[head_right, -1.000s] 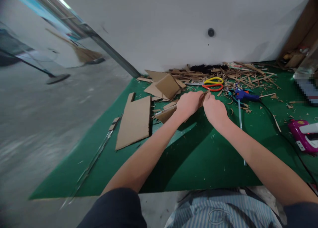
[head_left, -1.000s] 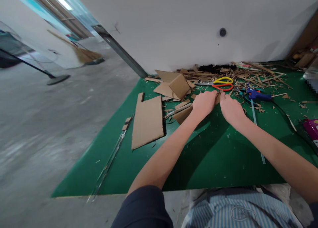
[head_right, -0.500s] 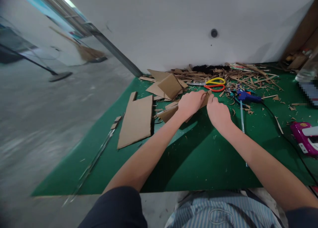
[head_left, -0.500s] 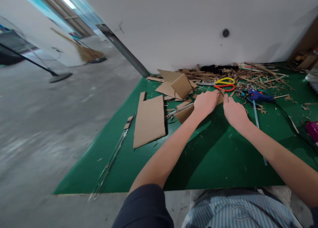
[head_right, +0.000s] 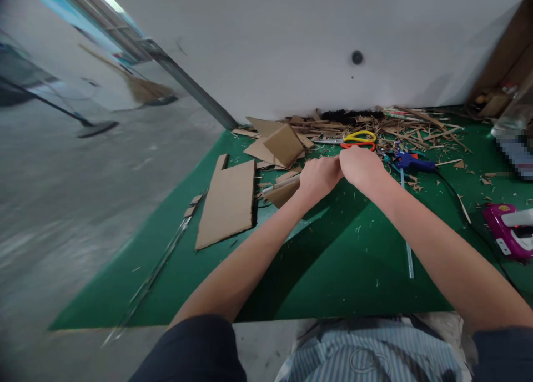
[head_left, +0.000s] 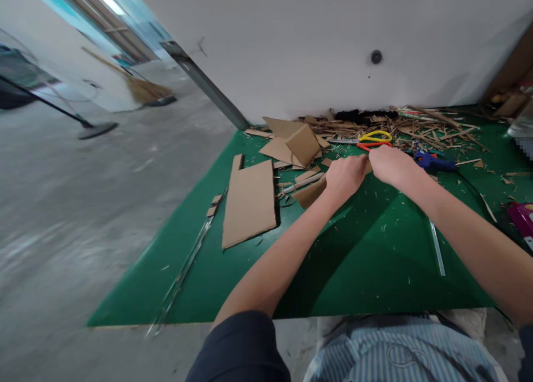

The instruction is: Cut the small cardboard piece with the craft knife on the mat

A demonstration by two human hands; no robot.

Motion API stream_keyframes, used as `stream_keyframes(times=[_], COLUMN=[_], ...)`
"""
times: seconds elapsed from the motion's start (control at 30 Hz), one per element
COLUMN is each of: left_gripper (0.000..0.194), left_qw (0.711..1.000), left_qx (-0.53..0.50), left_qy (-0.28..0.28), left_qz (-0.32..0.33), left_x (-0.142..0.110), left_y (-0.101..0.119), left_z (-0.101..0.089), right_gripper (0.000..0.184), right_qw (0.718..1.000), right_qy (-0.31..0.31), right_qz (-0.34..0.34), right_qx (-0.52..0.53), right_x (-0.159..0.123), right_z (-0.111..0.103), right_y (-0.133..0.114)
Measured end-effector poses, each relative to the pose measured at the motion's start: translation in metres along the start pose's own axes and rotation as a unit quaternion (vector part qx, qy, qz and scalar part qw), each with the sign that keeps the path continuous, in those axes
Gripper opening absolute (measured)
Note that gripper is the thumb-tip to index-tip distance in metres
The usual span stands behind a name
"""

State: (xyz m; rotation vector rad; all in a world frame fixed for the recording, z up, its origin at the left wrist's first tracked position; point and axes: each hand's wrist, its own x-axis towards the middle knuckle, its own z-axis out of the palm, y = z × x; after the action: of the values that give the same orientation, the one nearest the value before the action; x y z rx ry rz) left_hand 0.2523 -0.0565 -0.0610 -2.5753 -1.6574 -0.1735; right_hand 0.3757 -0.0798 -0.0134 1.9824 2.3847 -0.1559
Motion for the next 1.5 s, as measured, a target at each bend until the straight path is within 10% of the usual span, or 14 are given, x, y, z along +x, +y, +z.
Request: stream_keyframes(times=[1.5], left_gripper=[0.040], left_qw=[1.000], left_qx=[-0.008], left_qy=[0.004], left_qz=[-0.025], left_x=[0.006], left_y=[-0.004], left_z=[-0.002], right_gripper=[0.038], right_qw=[0.996], right_qy=[0.069], right_qz=[0.054], right_qx=[0.019], right_x=[-0.004], right_z=[0.059], right_y=[-0.007])
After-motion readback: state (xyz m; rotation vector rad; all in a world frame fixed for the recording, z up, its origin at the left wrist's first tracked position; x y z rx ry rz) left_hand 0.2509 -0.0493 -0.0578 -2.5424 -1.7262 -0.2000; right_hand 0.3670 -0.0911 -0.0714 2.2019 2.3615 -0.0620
